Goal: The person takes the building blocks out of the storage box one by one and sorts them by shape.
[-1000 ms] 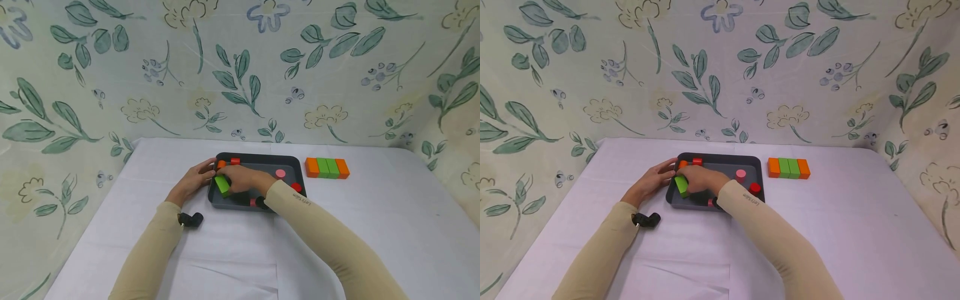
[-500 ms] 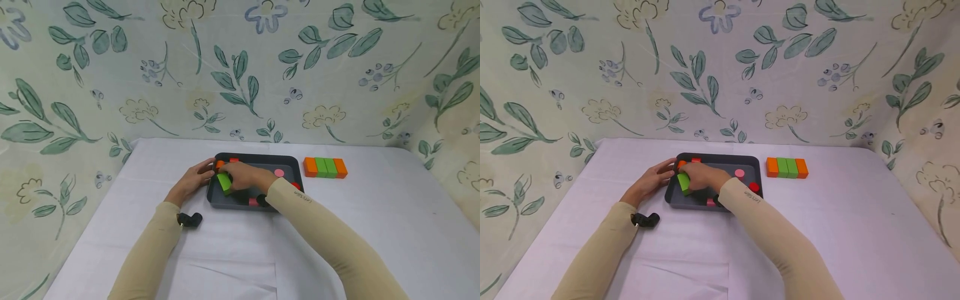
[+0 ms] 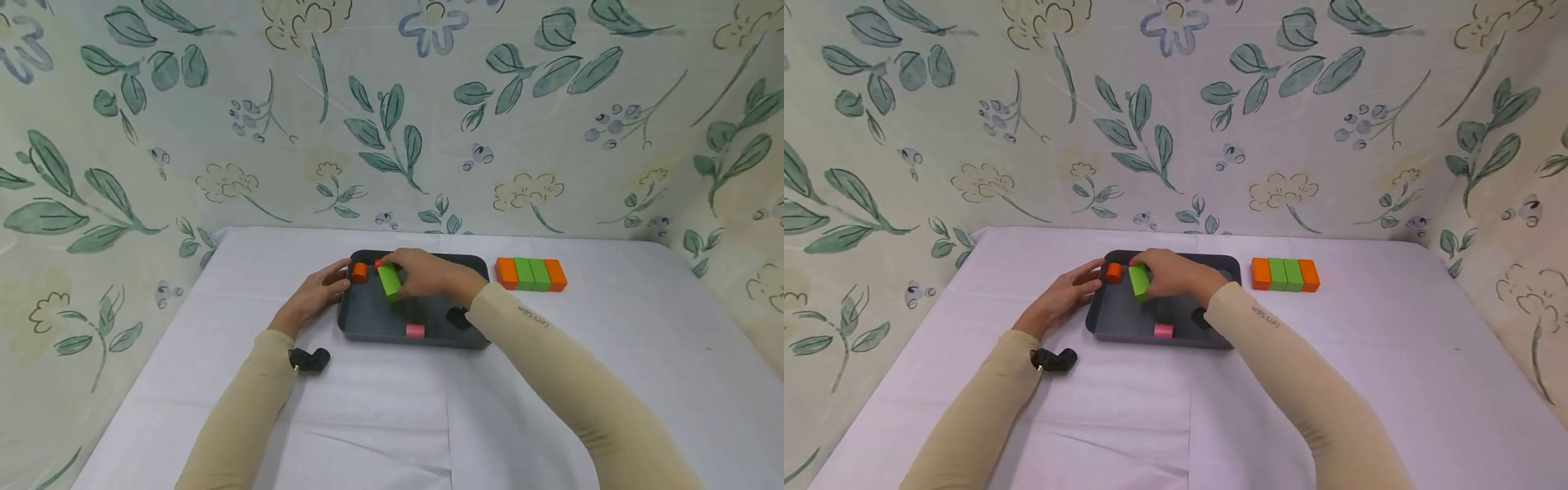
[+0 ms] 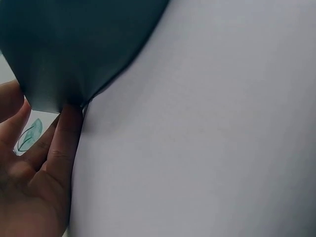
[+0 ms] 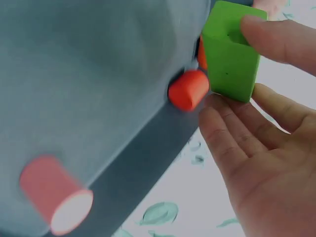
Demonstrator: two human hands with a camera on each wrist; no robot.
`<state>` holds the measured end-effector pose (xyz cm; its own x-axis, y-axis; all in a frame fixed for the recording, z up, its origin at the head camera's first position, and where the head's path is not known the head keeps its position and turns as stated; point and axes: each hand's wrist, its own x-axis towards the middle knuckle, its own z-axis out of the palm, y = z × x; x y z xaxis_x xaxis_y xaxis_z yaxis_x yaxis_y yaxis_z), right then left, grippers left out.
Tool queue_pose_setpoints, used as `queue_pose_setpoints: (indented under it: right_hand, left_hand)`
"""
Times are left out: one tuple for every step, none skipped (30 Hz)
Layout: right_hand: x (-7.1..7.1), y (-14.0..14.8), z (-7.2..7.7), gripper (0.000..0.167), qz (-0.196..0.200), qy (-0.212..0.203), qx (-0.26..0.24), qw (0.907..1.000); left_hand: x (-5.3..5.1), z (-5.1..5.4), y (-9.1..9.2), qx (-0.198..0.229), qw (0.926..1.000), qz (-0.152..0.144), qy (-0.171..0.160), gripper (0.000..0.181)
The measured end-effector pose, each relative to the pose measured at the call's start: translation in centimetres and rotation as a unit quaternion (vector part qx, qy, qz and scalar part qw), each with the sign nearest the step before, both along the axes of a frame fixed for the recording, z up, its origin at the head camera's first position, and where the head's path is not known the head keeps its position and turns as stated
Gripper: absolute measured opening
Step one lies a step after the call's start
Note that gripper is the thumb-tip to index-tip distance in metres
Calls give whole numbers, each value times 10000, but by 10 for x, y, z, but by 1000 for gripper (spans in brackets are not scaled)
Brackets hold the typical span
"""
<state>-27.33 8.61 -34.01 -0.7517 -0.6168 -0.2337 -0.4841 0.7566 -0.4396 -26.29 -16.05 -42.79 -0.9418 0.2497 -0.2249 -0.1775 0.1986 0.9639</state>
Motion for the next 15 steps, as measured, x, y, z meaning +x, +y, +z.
queue_pose_setpoints:
  right_hand:
    - [-1, 5, 2, 71, -49, 24, -35, 10000]
    - [-1, 9, 4, 70, -96, 67, -57, 9999]
    - [-1, 14, 6, 70, -154, 113, -58, 9998]
    - [-1, 19, 7, 69, -188, 183, -44, 9996]
    - [-2, 23, 8, 68, -239, 228, -58, 9994]
    - [-2, 28, 9, 68, -280, 287, -48, 9992]
    - [-1, 33, 10, 67, -317, 335, -47, 9989]
    - [-1, 39, 10, 67, -356, 364, -59, 9987]
    - [-1, 44, 10, 66, -400, 373, -86, 9985]
    - [-1, 49, 10, 66, -444, 379, -126, 9982]
    - [0, 54, 10, 66, -473, 390, -176, 9980]
    - [0, 59, 10, 66, -537, 363, -225, 9976]
    - [0, 64, 9, 66, -602, 340, -267, 9972]
    - [0, 69, 9, 66, -673, 318, -314, 9967]
    - [0, 74, 8, 67, -729, 301, -343, 9963]
  left_hand:
    - [0, 0, 0, -15, 10000, 10, -5, 61]
    - [0, -1, 0, -11, 10000, 17, -2, 61]
    - [0, -1, 0, -15, 10000, 21, 0, 61]
    - [0, -1, -1, -25, 10000, 18, 8, 61]
    - [0, -1, -1, -24, 10000, 18, 16, 61]
    - [-1, -1, -1, -34, 10000, 11, 19, 61]
    - [-1, -1, -1, -37, 10000, -4, 25, 61]
    - [-1, -1, -1, -36, 10000, -17, 29, 61]
    - [-1, -1, -1, -46, 10000, -31, 27, 61]
    - [-1, -1, -1, -53, 10000, -42, 28, 61]
    - [-1, -1, -1, -57, 10000, -46, 25, 61]
    - [0, -1, -1, -56, 10000, -43, 14, 62]
    - [0, -1, -1, -44, 10000, -39, 4, 62]
    - [0, 0, -1, -35, 10000, -29, -6, 62]
    - [0, 0, -1, -29, 10000, -20, -15, 62]
